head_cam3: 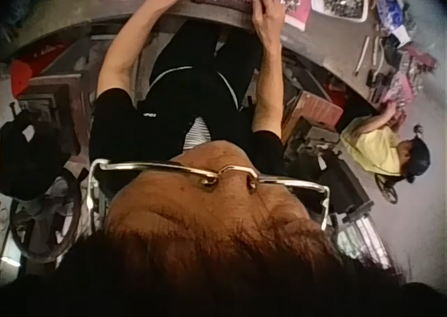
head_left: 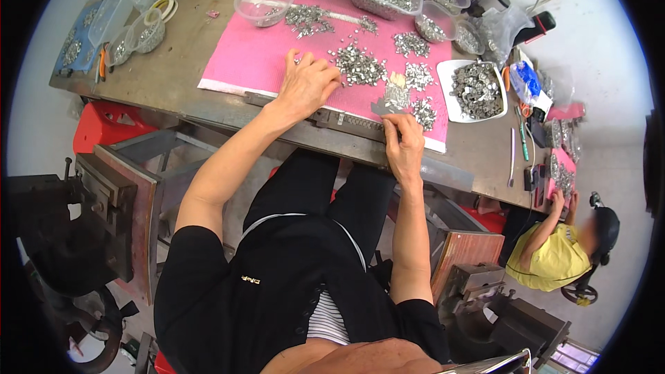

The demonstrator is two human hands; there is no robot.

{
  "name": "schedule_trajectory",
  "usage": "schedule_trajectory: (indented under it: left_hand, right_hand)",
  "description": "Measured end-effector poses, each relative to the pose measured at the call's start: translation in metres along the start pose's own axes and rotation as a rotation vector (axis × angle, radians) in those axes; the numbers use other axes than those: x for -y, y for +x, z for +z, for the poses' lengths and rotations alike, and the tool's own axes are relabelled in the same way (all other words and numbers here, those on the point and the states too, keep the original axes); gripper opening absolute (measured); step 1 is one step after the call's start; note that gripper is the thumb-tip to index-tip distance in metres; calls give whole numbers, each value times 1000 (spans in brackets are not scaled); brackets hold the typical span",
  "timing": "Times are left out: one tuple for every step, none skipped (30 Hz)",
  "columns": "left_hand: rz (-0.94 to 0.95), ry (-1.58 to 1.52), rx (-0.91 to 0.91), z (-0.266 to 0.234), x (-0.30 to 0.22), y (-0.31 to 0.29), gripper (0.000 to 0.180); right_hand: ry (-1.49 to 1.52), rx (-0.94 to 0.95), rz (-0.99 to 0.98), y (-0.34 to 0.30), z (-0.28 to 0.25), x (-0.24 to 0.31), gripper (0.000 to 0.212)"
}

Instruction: Assembling small metal decorative components using a jig and a manual pressing machine.

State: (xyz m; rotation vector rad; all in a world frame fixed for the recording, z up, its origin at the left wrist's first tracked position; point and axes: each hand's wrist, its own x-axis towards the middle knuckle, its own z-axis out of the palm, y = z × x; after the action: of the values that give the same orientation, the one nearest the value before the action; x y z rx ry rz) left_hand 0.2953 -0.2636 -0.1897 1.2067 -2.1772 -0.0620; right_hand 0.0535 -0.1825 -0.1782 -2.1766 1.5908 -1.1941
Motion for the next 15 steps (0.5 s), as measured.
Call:
schedule_trajectory:
  left_hand:
    - [1, -1, -3, -1, 0, -1, 7]
    - [4, 5, 13, -1, 0, -1, 6]
    - [8, 11, 29, -2, 0, -1, 6]
    - [6, 11, 27, -1, 0, -1, 6]
    - [0, 6, 24, 0, 1, 0, 6]
    - [-6, 0, 20, 0, 1, 1, 7]
    - [-5, 1, 21, 0, 1, 1, 7]
    - [-8, 9, 26, -1, 1, 2, 8]
    - [-10, 16, 31, -1, 1, 2, 9]
    - [-11, 18, 32, -3, 1, 2, 9]
    - [-9, 31, 27, -4, 1, 1, 10]
    - [-6, 43, 21, -6, 1, 1, 10]
    - [-6, 40, 23, -6, 1, 1, 10]
    - [24, 34, 24, -6, 2, 1, 10]
    - [55, 28, 24, -6, 3, 1, 9]
  right_hand:
    - [-12, -10, -15, 6, 0, -2, 6]
    - [-24, -19, -30, 12, 1, -4, 6]
    - [-67, -2, -19, 21, 1, -6, 5]
    - [-68, -1, -21, 29, 5, -9, 5]
    - [-99, 11, -15, 37, 8, -12, 5]
    - [-130, 23, -8, 45, 13, -16, 6]
    - [-127, 34, 28, 51, 20, -19, 10]
    - [-127, 32, 28, 56, 26, -21, 10]
    - [-224, 51, 1, 60, 30, -23, 11]
    - [-318, 72, -28, 62, 35, -23, 13]
    - [-347, 62, -45, 62, 39, -22, 14]
    - [-345, 61, -45, 63, 41, -22, 14]
    - [-359, 62, -73, 62, 41, -21, 14]
    - [-372, 64, -101, 62, 41, -21, 13]
    - [-374, 65, -98, 62, 40, -21, 13]
